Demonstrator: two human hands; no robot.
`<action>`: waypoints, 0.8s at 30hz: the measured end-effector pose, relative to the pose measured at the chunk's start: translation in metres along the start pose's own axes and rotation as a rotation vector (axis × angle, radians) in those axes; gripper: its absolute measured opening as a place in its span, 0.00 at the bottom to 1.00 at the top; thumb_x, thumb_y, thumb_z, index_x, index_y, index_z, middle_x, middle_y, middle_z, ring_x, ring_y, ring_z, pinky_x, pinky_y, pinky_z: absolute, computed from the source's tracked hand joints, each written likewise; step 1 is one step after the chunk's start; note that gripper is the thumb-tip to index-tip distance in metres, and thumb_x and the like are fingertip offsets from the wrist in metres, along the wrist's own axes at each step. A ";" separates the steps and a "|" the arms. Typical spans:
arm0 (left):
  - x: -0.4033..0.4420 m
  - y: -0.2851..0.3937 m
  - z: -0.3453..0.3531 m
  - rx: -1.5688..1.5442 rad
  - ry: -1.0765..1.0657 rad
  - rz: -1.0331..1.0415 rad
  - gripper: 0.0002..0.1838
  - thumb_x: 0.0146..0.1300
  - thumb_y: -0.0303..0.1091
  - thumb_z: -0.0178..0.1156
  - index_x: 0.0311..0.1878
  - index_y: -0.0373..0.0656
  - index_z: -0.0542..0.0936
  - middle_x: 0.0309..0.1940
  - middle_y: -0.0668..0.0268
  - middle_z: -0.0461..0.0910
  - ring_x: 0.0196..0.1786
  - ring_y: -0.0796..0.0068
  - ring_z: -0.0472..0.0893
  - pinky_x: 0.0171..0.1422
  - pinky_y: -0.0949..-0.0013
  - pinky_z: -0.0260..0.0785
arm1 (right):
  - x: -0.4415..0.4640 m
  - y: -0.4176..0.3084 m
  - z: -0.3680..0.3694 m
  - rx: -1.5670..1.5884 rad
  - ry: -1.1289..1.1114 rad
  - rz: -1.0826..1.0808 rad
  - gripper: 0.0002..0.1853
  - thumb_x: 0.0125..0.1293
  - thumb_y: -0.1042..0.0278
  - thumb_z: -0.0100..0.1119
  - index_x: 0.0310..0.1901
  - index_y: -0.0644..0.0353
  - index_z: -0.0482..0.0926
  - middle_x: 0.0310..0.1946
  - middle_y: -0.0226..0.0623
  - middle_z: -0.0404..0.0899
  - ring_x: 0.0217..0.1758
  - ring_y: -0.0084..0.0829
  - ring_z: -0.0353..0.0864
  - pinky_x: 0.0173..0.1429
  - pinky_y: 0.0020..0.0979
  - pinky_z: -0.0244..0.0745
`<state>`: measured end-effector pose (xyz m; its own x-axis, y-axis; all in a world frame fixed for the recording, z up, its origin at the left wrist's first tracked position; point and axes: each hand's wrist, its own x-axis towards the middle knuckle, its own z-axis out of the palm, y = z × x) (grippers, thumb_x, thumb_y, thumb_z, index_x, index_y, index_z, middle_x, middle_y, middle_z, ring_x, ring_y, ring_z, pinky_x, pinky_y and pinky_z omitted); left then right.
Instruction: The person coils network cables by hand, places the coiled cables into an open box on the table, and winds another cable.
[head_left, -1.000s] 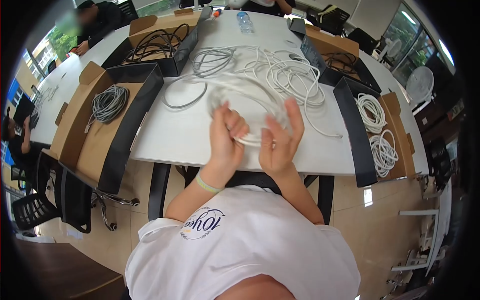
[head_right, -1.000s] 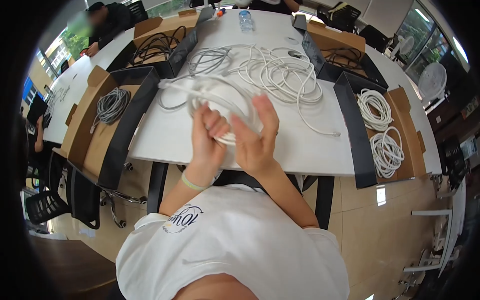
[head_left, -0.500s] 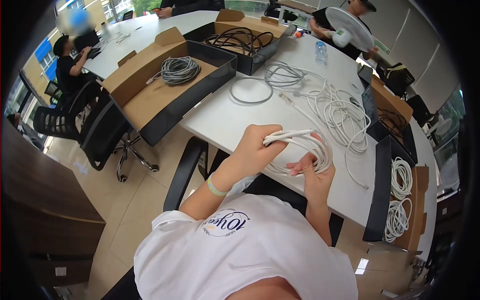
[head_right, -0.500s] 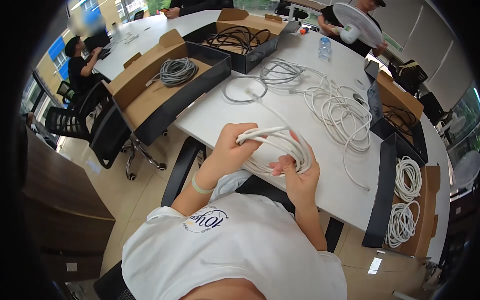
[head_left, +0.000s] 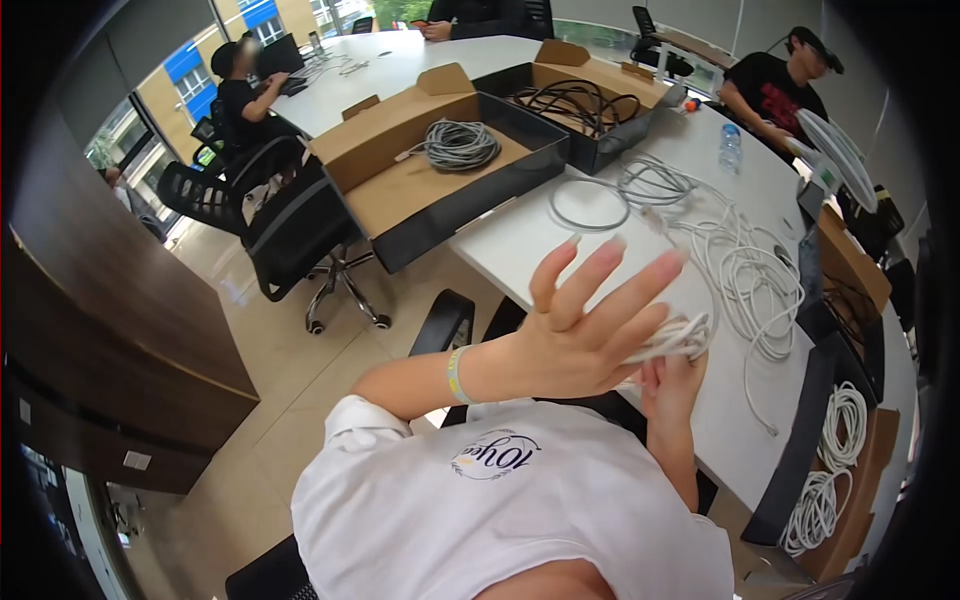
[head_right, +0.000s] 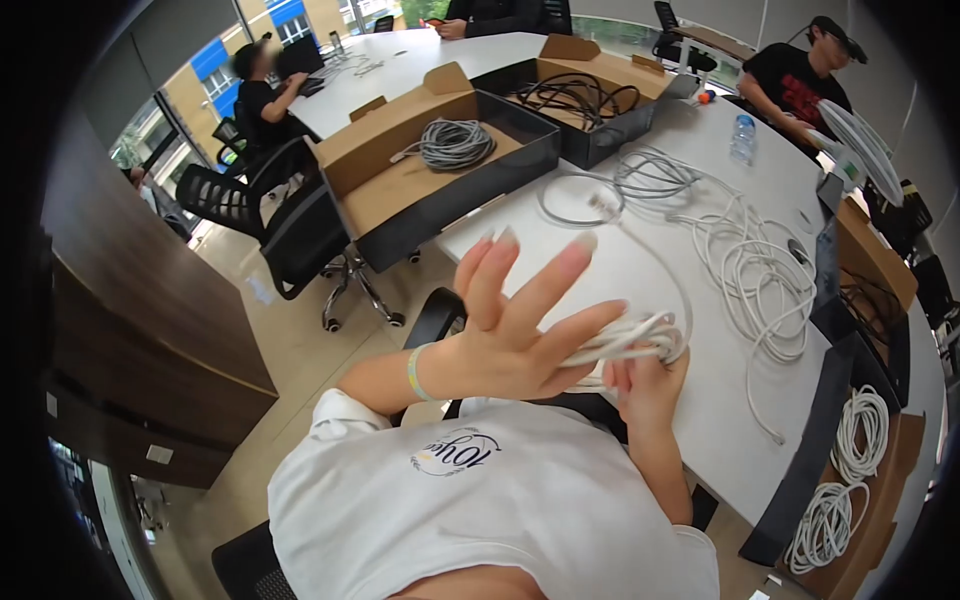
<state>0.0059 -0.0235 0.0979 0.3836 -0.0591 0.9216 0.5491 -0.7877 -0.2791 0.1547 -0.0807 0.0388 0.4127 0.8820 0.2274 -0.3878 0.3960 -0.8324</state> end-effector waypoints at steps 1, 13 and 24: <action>0.000 0.005 0.011 0.009 0.119 -0.028 0.07 0.55 0.37 0.57 0.35 0.48 0.75 0.62 0.62 0.69 0.66 0.54 0.59 0.69 0.51 0.47 | 0.001 0.000 -0.002 0.006 -0.010 0.007 0.10 0.66 0.74 0.44 0.25 0.61 0.69 0.10 0.25 0.61 0.08 0.15 0.55 0.12 0.23 0.56; 0.007 -0.001 0.027 -0.912 -0.449 -0.409 0.21 0.47 0.15 0.53 0.47 0.35 0.76 0.38 0.58 0.81 0.41 0.61 0.82 0.47 0.65 0.74 | -0.011 -0.016 -0.015 -0.469 -0.193 -0.247 0.04 0.49 0.82 0.52 0.22 0.64 0.76 0.11 0.31 0.69 0.13 0.22 0.66 0.19 0.22 0.55; -0.017 -0.005 0.021 -1.412 -0.894 -0.523 0.14 0.48 0.22 0.65 0.42 0.35 0.82 0.32 0.62 0.83 0.34 0.74 0.82 0.69 0.57 0.54 | -0.013 -0.040 -0.034 -0.697 -0.177 -0.566 0.12 0.40 0.77 0.69 0.30 0.60 0.77 0.17 0.31 0.74 0.16 0.22 0.70 0.21 0.21 0.61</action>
<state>0.0123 -0.0058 0.0775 0.9143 0.2963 0.2760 -0.0863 -0.5233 0.8478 0.1927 -0.1162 0.0519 0.2354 0.6522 0.7205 0.4430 0.5879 -0.6769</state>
